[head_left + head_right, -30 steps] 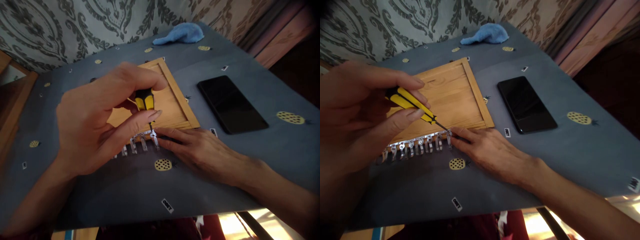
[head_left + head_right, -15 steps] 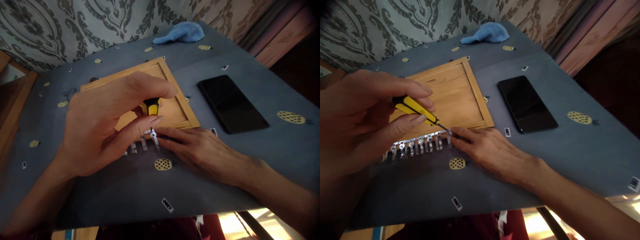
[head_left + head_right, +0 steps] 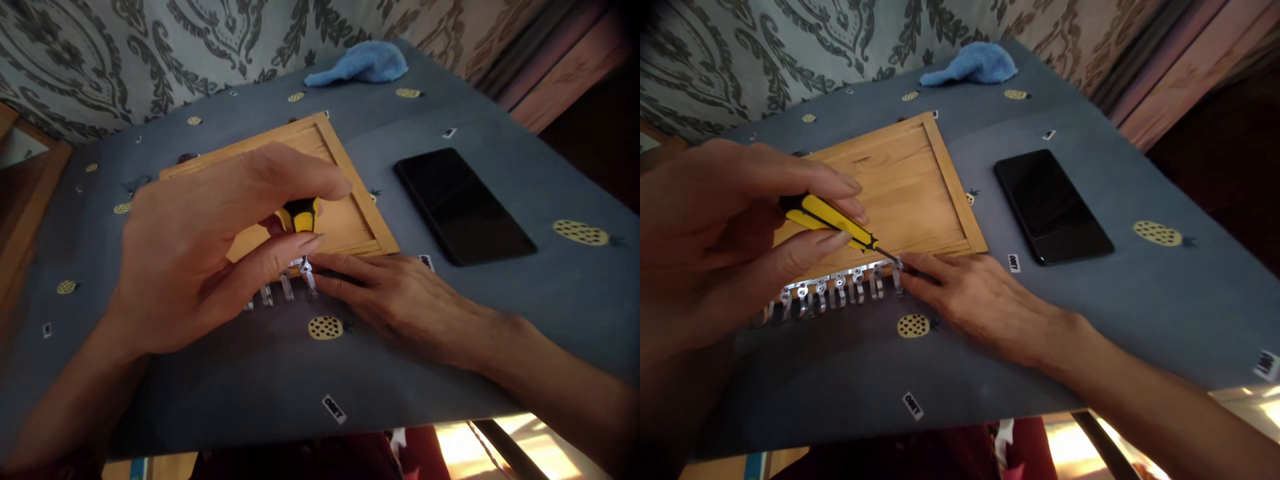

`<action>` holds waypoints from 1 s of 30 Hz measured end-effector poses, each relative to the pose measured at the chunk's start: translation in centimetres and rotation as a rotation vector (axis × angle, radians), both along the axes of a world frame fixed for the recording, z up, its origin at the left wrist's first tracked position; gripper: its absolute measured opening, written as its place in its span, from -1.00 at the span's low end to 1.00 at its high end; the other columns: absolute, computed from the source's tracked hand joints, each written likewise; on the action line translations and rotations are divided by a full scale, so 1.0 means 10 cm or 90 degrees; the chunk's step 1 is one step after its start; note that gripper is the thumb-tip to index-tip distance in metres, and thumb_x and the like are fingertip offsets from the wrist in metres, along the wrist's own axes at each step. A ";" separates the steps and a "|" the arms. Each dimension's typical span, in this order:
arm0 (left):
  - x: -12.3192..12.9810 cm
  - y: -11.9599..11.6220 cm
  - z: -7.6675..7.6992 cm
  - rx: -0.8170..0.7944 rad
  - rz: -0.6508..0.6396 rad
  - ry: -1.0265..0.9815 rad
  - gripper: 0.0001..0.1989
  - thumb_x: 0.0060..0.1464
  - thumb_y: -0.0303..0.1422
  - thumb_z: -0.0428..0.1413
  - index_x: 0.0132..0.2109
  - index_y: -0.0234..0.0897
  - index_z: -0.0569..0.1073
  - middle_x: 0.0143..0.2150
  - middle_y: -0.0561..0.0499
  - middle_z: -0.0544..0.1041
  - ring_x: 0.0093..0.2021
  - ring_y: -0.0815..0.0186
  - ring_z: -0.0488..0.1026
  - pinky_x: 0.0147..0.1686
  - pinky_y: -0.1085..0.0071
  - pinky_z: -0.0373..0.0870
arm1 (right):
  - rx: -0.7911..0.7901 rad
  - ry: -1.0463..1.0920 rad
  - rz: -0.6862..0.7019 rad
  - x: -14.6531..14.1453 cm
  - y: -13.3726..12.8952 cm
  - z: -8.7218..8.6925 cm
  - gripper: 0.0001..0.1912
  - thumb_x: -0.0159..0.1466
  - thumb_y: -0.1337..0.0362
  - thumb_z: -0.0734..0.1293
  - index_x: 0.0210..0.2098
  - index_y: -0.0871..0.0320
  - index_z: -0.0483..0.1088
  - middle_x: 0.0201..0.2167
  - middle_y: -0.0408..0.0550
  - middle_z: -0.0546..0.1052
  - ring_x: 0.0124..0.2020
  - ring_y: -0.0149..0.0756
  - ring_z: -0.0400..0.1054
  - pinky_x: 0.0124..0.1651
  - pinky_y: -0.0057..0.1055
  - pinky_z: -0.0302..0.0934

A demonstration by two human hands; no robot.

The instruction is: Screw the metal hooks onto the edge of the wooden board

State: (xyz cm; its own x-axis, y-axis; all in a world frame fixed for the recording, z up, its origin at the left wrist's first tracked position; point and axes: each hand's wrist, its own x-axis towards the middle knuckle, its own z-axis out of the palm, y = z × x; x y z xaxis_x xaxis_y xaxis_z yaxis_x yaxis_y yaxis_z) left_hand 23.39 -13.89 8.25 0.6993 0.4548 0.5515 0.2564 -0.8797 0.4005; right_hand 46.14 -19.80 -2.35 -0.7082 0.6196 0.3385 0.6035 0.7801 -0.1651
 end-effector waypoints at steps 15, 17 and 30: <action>0.03 0.00 0.00 0.019 0.005 0.050 -0.68 0.04 -0.45 0.27 -0.03 -0.15 0.51 -0.04 0.14 0.64 -0.29 0.32 0.60 -0.22 0.41 0.53 | -0.002 -0.007 -0.011 -0.02 0.00 0.01 -0.59 0.31 0.50 0.26 0.13 0.18 0.41 0.20 0.06 0.45 -0.19 -0.22 0.54 -0.31 -0.31 0.42; 0.02 0.04 -0.01 0.021 -0.008 0.062 -0.65 0.02 -0.43 0.29 -0.01 -0.15 0.51 -0.02 0.12 0.63 -0.30 0.30 0.60 -0.22 0.37 0.53 | -0.003 -0.005 -0.007 -0.02 0.00 0.01 -0.60 0.31 0.49 0.26 0.13 0.19 0.41 0.19 0.06 0.46 -0.18 -0.21 0.54 -0.31 -0.31 0.43; 0.10 -0.05 0.00 0.015 0.069 0.046 -0.93 0.14 -0.44 0.17 -0.22 -0.18 0.47 -0.21 0.12 0.65 -0.30 0.31 0.60 -0.26 0.39 0.48 | 0.008 -0.008 -0.007 -0.02 0.01 -0.02 -0.59 0.31 0.49 0.24 0.13 0.18 0.39 0.20 0.08 0.45 -0.19 -0.21 0.54 -0.31 -0.31 0.42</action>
State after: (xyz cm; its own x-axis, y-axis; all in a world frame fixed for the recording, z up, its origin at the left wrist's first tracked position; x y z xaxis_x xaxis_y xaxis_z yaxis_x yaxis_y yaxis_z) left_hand 24.38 -14.37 8.26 0.6849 0.5176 0.5128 0.3781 -0.8541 0.3572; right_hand 45.95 -19.73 -2.58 -0.7062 0.6227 0.3369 0.6135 0.7757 -0.1477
